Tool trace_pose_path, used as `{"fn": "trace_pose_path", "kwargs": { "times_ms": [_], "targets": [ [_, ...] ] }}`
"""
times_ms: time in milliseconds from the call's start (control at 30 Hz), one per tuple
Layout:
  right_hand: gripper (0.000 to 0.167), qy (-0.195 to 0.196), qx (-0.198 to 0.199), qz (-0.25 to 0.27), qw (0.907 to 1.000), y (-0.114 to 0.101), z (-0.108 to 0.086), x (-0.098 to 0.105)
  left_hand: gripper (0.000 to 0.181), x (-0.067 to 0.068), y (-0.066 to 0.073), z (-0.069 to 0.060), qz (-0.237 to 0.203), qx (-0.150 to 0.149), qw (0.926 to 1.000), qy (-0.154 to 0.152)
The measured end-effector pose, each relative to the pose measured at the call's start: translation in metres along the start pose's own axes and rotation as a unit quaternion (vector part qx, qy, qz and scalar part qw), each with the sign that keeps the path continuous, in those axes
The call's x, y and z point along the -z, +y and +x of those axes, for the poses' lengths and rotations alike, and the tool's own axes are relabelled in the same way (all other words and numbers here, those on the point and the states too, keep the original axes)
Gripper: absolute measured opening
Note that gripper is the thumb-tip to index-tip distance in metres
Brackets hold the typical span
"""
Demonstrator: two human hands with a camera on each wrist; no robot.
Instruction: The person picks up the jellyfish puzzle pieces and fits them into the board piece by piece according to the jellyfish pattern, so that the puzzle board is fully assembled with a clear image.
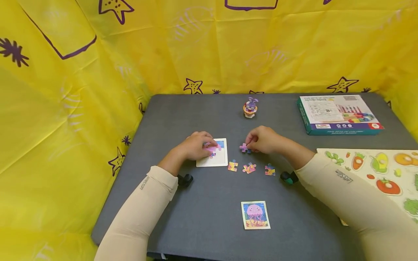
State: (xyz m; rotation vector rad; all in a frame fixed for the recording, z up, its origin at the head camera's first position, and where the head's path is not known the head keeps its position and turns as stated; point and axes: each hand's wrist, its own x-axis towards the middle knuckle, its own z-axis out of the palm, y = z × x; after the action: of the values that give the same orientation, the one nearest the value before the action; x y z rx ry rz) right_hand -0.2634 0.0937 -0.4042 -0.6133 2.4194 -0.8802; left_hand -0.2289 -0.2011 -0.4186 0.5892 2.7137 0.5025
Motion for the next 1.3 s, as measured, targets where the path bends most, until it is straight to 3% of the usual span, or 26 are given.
{"fn": "trace_pose_path", "kwargs": {
  "times_ms": [167, 333, 500, 767, 1100, 1300],
  "targets": [
    [0.007, -0.027, -0.006, 0.038, 0.9989, -0.031, 0.028, -0.017, 0.036, 0.001, -0.001, 0.001, -0.008, 0.006, 0.9999, 0.006],
    [0.006, -0.039, -0.017, 0.057, 0.9974, -0.048, 0.047, -0.034, 0.037, 0.001, 0.000, 0.000, -0.015, 0.013, 0.9998, 0.008],
    [0.007, -0.032, -0.021, 0.005, 0.9992, -0.056, 0.054, -0.042, 0.035, -0.001, 0.003, 0.002, -0.012, 0.016, 0.9997, 0.013],
    [0.009, -0.011, 0.014, -0.100, 0.9949, -0.061, 0.061, -0.045, 0.028, -0.006, 0.009, 0.006, 0.004, 0.042, 0.9979, 0.048],
    [0.011, 0.008, -0.011, -0.112, 0.9936, -0.053, 0.059, -0.039, 0.023, -0.002, 0.016, 0.007, 0.010, 0.066, 0.9968, 0.044],
    [0.012, 0.011, 0.012, -0.134, 0.9909, -0.051, 0.045, -0.039, 0.023, -0.004, 0.016, 0.007, 0.010, 0.068, 0.9968, 0.041]
  ]
}}
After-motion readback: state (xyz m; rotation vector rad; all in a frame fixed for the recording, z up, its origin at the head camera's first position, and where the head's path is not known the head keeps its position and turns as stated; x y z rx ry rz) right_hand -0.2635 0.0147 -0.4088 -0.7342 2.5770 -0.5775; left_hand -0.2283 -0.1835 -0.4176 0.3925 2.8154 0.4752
